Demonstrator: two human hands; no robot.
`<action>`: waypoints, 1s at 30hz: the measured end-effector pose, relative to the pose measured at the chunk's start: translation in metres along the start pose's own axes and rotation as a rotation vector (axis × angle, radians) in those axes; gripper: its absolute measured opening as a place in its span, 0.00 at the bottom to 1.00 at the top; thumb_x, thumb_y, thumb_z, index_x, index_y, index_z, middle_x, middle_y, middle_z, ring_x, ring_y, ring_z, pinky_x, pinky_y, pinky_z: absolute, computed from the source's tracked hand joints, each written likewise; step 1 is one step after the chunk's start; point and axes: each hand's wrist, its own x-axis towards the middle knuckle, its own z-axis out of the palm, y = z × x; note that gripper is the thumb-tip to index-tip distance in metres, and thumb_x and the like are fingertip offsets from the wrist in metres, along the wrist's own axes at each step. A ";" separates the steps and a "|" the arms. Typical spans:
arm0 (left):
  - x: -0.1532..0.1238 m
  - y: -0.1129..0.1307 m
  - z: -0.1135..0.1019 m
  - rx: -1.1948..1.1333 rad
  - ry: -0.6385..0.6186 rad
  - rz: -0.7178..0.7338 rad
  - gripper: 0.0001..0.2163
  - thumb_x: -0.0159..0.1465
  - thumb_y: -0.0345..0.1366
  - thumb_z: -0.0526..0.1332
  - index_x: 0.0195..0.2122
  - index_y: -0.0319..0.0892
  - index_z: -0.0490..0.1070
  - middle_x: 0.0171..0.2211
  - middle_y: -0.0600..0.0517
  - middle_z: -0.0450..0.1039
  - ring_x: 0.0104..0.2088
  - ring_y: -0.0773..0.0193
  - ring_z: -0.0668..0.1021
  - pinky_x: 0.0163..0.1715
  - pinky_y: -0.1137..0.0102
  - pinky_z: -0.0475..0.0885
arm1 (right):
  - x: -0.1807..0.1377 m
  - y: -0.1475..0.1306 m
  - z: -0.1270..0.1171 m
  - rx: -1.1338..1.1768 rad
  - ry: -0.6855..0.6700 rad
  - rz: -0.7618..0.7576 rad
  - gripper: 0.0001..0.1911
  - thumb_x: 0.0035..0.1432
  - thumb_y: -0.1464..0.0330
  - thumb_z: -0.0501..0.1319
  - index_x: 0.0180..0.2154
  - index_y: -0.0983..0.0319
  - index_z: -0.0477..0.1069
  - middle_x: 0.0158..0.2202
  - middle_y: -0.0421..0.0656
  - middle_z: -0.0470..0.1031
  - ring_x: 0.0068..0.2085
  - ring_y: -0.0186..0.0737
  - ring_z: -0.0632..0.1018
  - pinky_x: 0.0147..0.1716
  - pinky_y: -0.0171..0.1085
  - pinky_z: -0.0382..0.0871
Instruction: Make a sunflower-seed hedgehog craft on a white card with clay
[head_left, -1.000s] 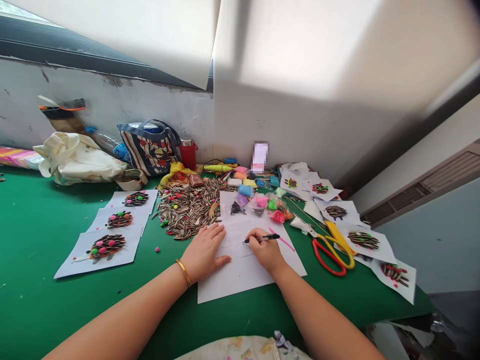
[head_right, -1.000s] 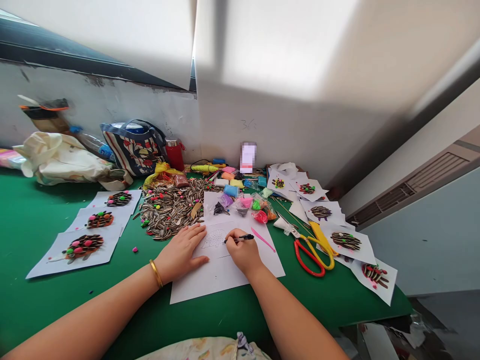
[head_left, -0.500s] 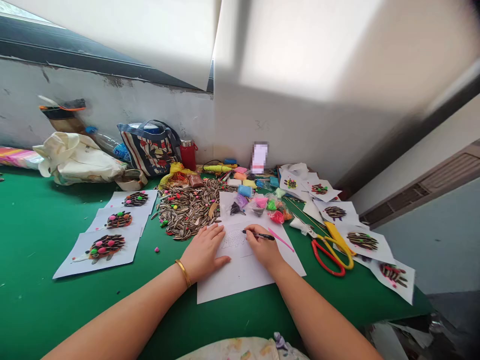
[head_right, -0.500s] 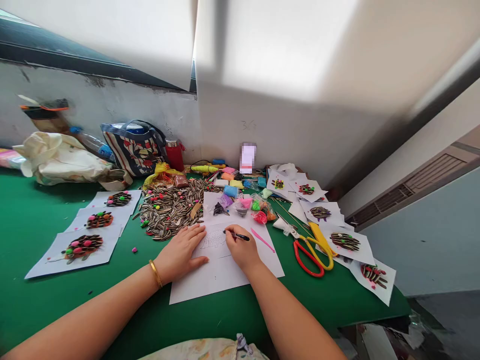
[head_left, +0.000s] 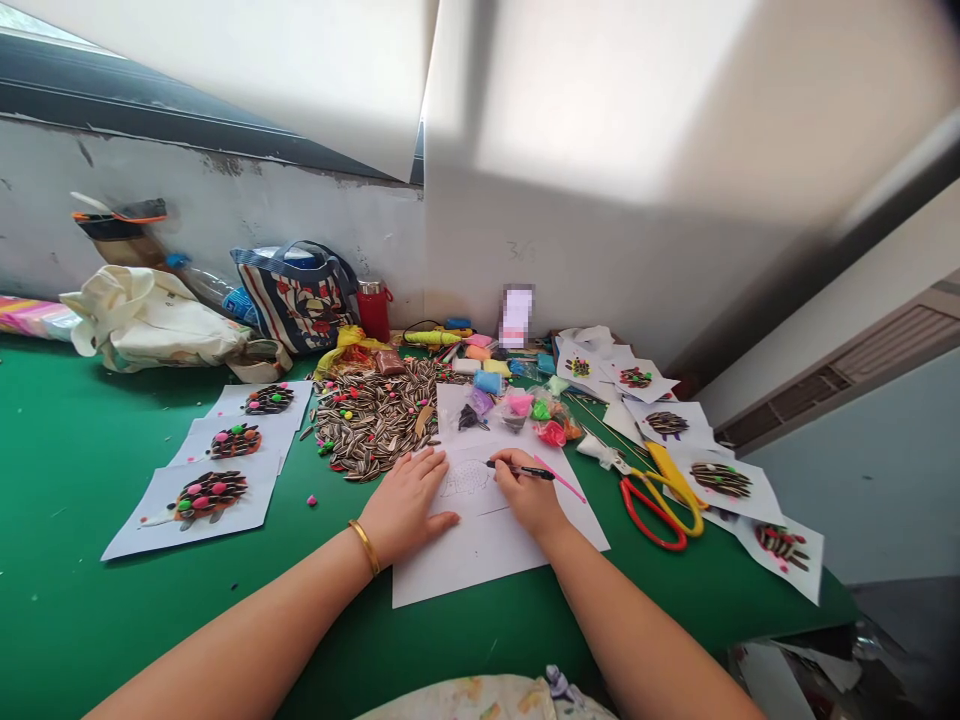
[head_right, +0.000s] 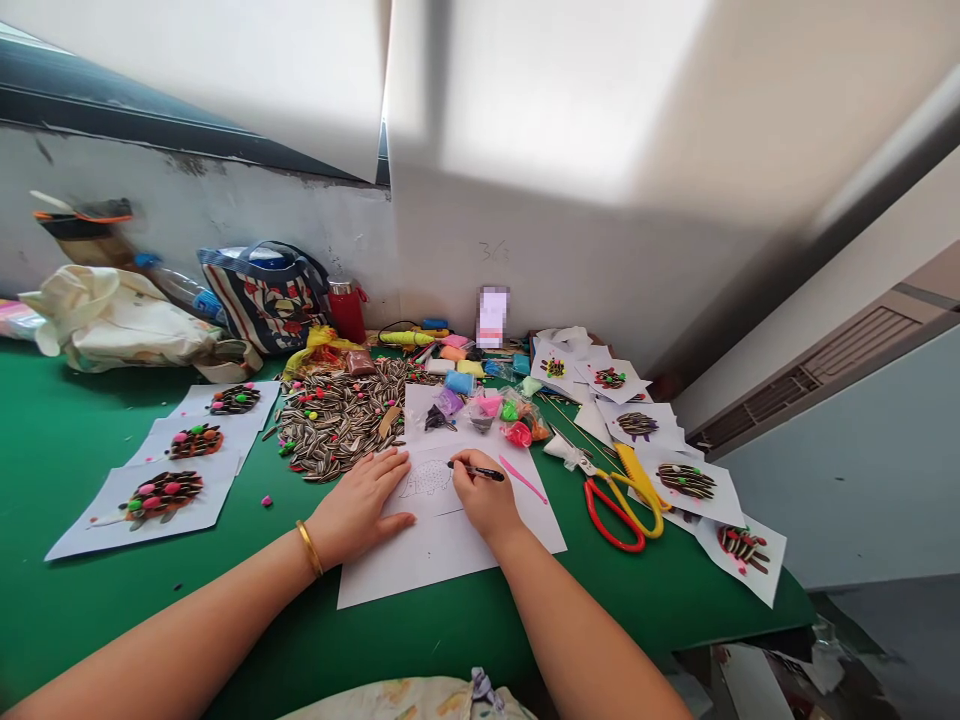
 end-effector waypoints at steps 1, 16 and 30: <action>0.000 0.000 0.000 0.004 -0.003 0.000 0.32 0.58 0.51 0.63 0.60 0.41 0.63 0.64 0.43 0.59 0.65 0.48 0.59 0.65 0.50 0.52 | 0.000 0.000 0.000 -0.007 0.003 0.006 0.12 0.59 0.64 0.53 0.38 0.58 0.73 0.34 0.40 0.77 0.37 0.42 0.76 0.38 0.38 0.67; 0.000 0.000 0.000 -0.006 0.000 -0.005 0.32 0.58 0.51 0.63 0.60 0.41 0.63 0.64 0.43 0.59 0.65 0.48 0.59 0.65 0.51 0.51 | -0.001 -0.003 -0.001 -0.031 -0.016 -0.006 0.12 0.58 0.65 0.52 0.36 0.58 0.74 0.33 0.40 0.77 0.37 0.41 0.75 0.37 0.38 0.66; 0.000 0.000 0.001 -0.008 0.001 -0.004 0.32 0.58 0.51 0.63 0.61 0.42 0.63 0.65 0.43 0.59 0.65 0.48 0.59 0.65 0.51 0.51 | -0.002 -0.003 -0.001 -0.051 -0.025 0.025 0.10 0.57 0.67 0.52 0.34 0.58 0.73 0.32 0.39 0.77 0.37 0.40 0.75 0.36 0.37 0.65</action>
